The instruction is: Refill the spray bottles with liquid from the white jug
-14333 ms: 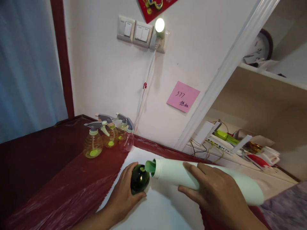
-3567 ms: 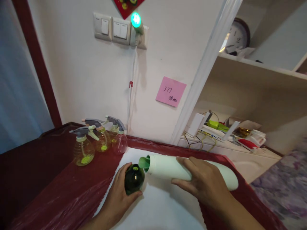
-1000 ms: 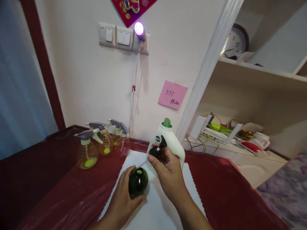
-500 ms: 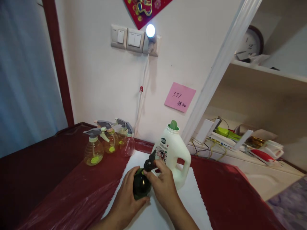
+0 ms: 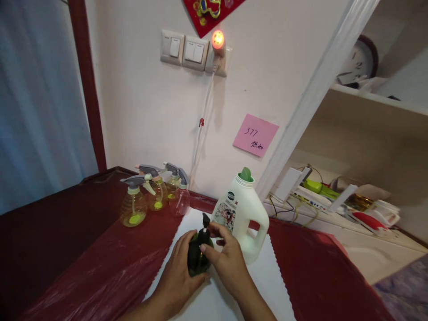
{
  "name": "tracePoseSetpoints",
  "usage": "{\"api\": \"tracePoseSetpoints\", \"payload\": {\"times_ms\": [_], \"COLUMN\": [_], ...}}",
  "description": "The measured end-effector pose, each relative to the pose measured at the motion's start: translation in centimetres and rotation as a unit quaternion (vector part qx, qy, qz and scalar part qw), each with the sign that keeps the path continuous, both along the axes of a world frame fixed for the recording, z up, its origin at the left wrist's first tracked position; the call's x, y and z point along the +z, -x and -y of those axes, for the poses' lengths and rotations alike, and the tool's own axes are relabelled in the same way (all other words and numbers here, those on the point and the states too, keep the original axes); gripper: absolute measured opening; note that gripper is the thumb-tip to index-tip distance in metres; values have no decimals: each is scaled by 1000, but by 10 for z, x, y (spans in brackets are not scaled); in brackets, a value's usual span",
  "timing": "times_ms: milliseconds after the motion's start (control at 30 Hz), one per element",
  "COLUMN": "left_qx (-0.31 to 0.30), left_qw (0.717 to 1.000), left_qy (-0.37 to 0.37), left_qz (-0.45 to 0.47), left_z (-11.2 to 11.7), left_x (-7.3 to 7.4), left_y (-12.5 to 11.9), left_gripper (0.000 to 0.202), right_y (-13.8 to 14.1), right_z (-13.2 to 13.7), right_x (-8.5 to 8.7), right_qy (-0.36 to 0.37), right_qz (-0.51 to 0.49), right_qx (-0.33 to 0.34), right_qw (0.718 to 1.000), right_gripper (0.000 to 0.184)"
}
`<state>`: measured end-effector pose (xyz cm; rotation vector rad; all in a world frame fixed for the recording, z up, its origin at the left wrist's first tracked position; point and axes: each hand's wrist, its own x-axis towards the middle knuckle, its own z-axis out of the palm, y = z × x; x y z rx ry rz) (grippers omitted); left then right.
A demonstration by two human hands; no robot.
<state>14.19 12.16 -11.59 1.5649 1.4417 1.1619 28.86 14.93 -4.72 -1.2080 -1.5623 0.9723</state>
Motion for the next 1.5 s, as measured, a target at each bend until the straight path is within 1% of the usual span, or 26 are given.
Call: {"api": "tracePoseSetpoints", "payload": {"times_ms": [133,200,233,300,400,500,600,700,833,900,1000,1100,1233,1500], "left_qx": [-3,-4,-4,-3,-4,-7,-7,-7,-11,-9,-5,-8,-9,-7], "left_qw": [1000,1000,1000,1000,1000,1000,1000,1000,1000,1000,1000,1000,1000,1000], "left_qy": [3,4,4,6,9,2,-7,-8,1,6,6,7,7,-15], "left_qz": [-1,-5,-7,-9,-8,-10,-13,-12,-14,-16,-20,-22,-22,-23], "left_z": [1,2,2,2,3,4,4,3,4,4,4,4,5,3], "left_x": [1,1,1,1,2,4,4,5,8,9,9,9,8,4], "left_y": [1,1,1,1,0,0,0,0,0,0,-1,-1,0,0], "left_gripper": [93,94,95,96,97,93,91,91,91,91,92,93,93,90], "right_y": [-4,-4,-4,-4,-4,-4,-3,-2,-1,-1,0,-1,-4,-2], "right_z": [1,1,1,0,0,2,5,4,-2,-4,-4,-2,0,6], "right_x": [12,17,18,19,15,7,0,-3,-4,-5,-6,-2,1,-11], "right_qy": [21,26,22,2,-44,-89,-113,-116,-69,-59,-55,-54,-58,-71], "right_qz": [26,33,38,54,71,73,70,55,29,20,0,-14,-1,12], "right_qx": [25,35,38,46,54,39,22,20,44,44,27,10,13,-4], "right_qw": [999,999,998,997,995,993,991,991,996,997,998,998,998,997], "right_gripper": [69,73,71,54,31,22,19,19,29,31,33,35,33,30]}}
